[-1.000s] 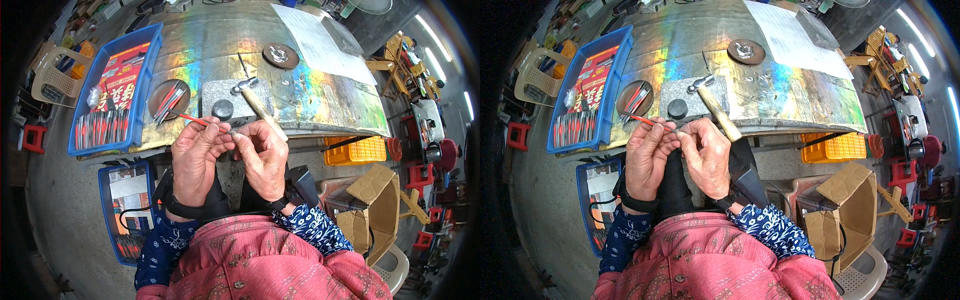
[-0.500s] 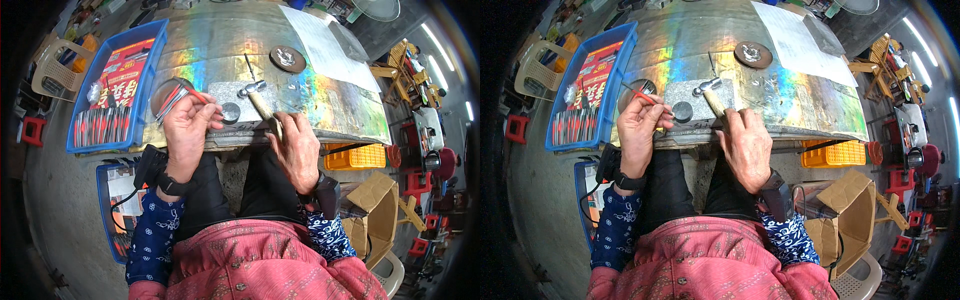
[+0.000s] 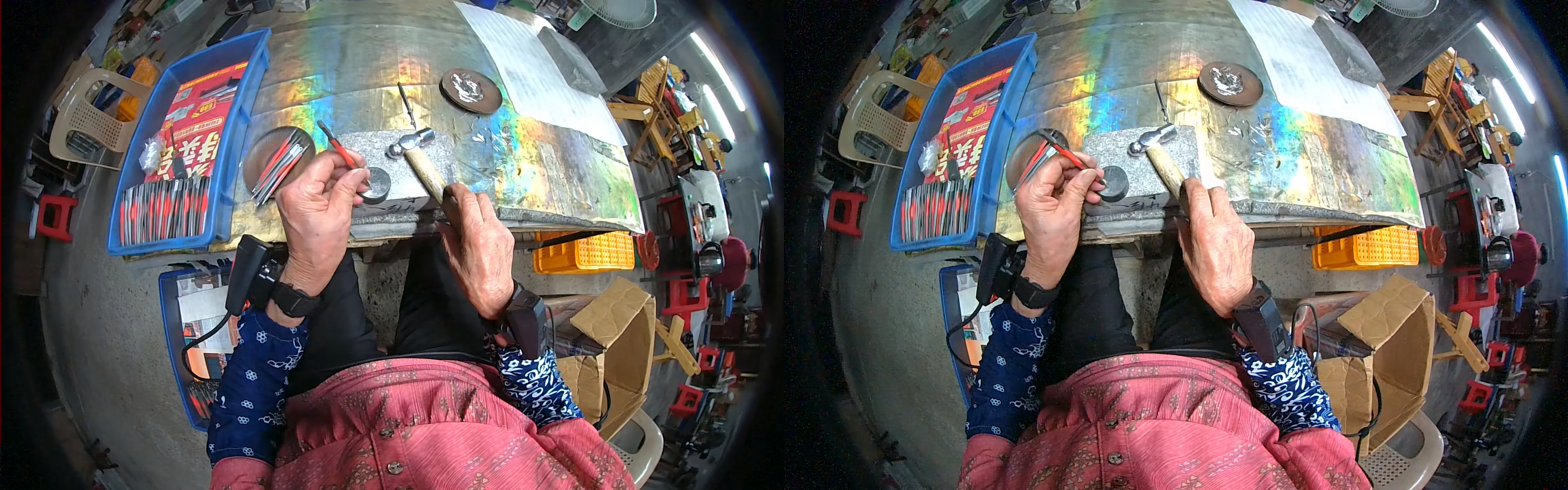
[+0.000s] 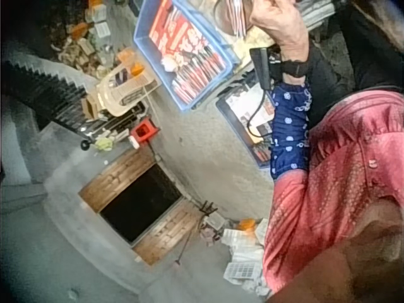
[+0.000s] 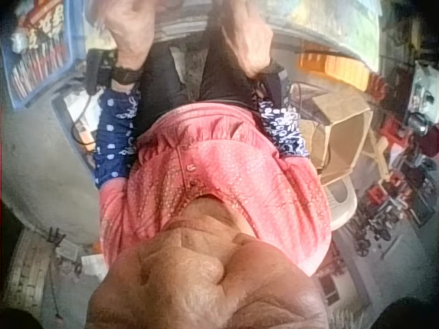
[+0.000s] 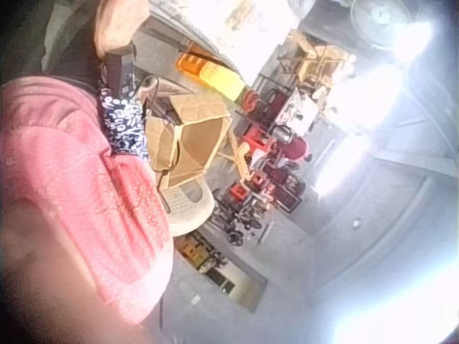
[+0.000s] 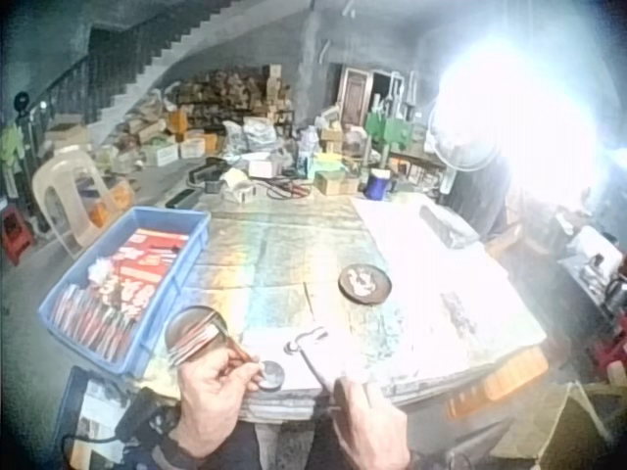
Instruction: The person repeatedly picks up small metal pieces from a tray, places them on a metal block, and strikes them with a hammer. They then place the shaped pieces into a small dish on the table.
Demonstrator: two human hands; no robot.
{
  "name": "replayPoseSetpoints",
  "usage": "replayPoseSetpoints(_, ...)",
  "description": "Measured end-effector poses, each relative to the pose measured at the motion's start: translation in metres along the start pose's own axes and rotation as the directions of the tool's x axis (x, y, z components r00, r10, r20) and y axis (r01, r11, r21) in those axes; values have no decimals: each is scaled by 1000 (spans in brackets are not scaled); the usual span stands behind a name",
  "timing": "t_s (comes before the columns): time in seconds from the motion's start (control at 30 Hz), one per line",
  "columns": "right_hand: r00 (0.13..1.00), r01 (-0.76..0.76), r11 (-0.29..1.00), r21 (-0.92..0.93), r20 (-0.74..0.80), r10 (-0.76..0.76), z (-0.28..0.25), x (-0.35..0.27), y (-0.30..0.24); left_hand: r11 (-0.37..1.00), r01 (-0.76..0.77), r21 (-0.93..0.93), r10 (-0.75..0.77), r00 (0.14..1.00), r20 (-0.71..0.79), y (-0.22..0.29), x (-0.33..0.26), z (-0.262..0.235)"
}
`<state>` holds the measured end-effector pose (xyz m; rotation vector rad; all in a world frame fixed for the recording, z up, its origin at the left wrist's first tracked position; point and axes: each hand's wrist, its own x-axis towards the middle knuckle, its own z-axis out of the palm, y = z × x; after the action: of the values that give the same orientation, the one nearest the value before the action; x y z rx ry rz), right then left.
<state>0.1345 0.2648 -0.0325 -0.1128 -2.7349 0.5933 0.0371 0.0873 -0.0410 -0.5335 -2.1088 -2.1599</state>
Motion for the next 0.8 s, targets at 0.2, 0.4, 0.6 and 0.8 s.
replayPoseSetpoints(0.2,996,58,993,-105,-63,-65,7,0,2,966,-112,232,109,994,24,2,1,-1)
replayPoseSetpoints(0.4,966,130,987,-93,-212,-147,-11,15,-7,898,-301,321,299,953,57,5,2,1)
replayPoseSetpoints(0.6,918,322,937,135,-286,-274,-78,18,-27,904,-293,310,301,953,21,5,1,4)
replayPoseSetpoints(0.8,909,371,919,130,-252,-331,-113,11,-52,886,-299,353,316,949,12,4,1,4)
